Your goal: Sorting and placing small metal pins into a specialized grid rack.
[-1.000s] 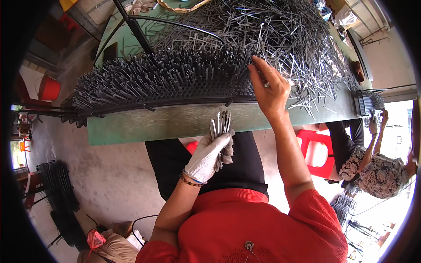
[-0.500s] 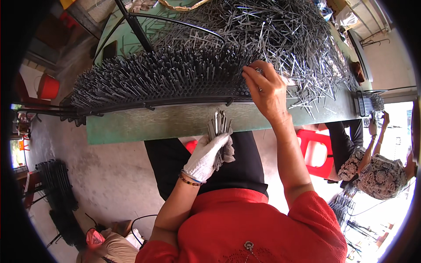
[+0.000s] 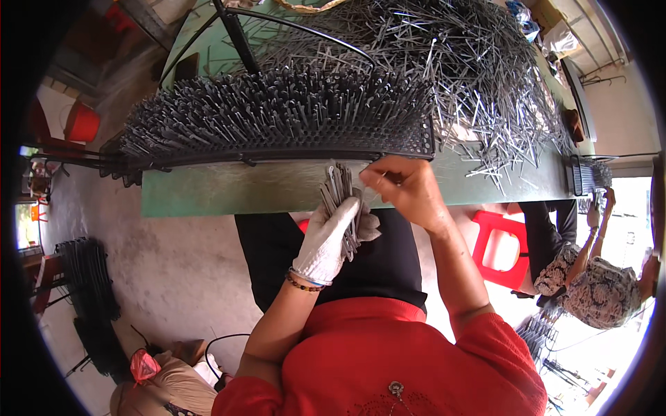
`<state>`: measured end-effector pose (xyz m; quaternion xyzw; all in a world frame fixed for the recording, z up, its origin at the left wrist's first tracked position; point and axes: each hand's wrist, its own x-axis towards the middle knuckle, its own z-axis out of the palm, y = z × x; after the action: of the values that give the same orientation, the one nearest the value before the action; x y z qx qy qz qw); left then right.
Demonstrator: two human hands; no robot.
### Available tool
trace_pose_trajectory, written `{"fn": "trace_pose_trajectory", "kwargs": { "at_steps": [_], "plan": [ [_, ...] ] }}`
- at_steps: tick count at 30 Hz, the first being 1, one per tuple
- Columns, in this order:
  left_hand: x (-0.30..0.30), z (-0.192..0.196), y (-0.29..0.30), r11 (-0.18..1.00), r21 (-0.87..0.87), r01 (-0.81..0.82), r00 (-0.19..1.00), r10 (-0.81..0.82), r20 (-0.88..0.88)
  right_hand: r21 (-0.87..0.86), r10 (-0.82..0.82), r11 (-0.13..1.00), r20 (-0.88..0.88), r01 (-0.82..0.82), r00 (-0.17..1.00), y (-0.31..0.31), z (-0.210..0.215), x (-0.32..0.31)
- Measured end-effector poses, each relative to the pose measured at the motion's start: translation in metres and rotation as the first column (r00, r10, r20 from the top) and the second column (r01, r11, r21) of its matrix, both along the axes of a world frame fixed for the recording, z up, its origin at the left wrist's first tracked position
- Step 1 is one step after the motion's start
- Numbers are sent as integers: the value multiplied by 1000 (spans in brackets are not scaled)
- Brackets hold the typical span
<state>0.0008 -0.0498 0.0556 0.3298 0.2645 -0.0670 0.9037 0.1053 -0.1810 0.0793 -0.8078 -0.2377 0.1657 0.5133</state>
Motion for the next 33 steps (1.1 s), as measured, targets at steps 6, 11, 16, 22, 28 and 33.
{"fn": "trace_pose_trajectory", "kwargs": {
  "at_steps": [6, 11, 16, 22, 28, 33],
  "plan": [
    [-7, -20, 20, 996, -75, 38, 999, -40, -30, 312, -352, 899, 98, 307, 931, 11, 30, 13],
    [-6, -16, 15, 991, -67, 113, 988, -119, -95, 312, -419, 895, 338, 319, 843, 31, 25, 33],
    [-8, -15, 16, 989, -91, 120, 991, -124, -50, 343, -414, 891, 347, 297, 842, 43, 8, 39],
    [-7, -13, 17, 995, -28, 99, 992, -101, -78, 252, -331, 941, 561, 224, 759, 50, 2, 41],
    [-8, -23, 19, 990, -58, 128, 991, -130, -29, 84, -159, 985, 772, 148, 615, 60, 9, 44],
    [-9, -22, 21, 990, -58, 126, 992, -127, -21, -71, -38, 984, 810, 161, 586, 64, 12, 42]
  ]
}}
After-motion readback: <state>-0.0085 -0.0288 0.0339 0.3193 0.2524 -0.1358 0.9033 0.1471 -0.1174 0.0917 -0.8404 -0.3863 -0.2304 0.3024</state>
